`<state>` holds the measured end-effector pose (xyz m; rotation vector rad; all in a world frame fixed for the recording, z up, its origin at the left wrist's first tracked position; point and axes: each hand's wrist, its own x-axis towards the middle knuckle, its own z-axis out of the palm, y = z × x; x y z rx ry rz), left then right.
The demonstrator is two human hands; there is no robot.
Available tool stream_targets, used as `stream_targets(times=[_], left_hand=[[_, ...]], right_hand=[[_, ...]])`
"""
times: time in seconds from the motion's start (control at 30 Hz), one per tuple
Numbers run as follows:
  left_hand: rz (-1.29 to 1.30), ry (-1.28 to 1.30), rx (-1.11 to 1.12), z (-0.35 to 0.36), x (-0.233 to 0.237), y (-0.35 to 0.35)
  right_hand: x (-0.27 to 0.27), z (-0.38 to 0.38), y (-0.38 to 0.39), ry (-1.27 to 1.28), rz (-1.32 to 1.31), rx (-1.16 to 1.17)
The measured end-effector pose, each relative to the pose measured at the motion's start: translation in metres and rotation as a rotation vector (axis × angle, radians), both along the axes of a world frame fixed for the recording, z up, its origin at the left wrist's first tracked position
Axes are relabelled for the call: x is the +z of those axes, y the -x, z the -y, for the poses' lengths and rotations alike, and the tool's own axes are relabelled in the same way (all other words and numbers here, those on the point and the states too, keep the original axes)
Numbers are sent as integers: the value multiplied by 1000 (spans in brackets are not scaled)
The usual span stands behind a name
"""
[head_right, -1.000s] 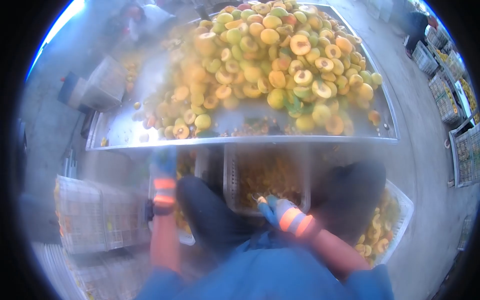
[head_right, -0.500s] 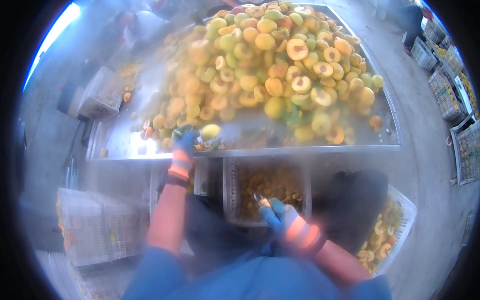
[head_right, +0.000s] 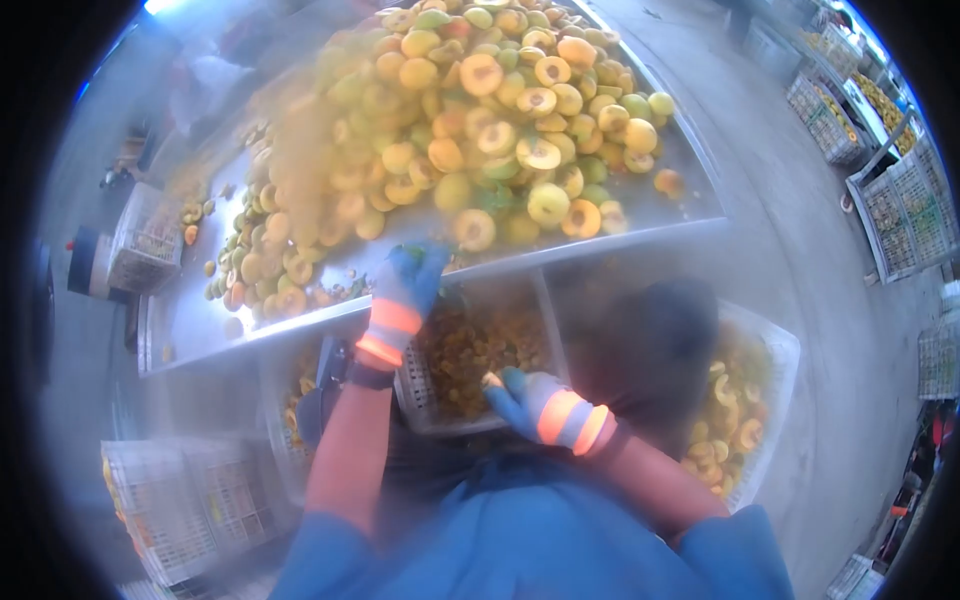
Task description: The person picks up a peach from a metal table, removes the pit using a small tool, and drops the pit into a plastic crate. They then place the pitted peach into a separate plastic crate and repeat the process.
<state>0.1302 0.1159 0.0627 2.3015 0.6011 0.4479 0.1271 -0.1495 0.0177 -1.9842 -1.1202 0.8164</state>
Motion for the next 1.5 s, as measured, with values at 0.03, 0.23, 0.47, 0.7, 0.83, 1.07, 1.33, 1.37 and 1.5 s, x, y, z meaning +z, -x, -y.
stream_targets(times=[0.03, 0.23, 0.47, 0.7, 0.83, 1.07, 1.33, 1.37, 1.5], left_hand=[[70, -95, 9, 0, -12, -14], [-228, -123, -16, -10, -45, -76], [-172, -116, -33, -5, -54, -78], [29, -85, -23, 17, -45, -43], [-55, -180, 121, 25, -41, -44], [-469, -177, 116, 21, -52, -90], [328, -138, -231, 33, -31, -34], [328, -178, -276, 39, -23, -18], [396, 41, -196, 71, 0, 35]], right_hand=[[1, 0, 5, -62, -158, -130], [3, 7, -1, -182, -117, -87], [19, -7, -17, -359, -516, -362], [26, -50, -73, -548, -694, -613], [64, -52, -73, -505, -910, -689], [27, -41, -69, -511, -1018, -770], [33, -46, -95, -505, -892, -689], [42, -49, -95, -477, -912, -679], [52, -45, -70, -462, -993, -477]])
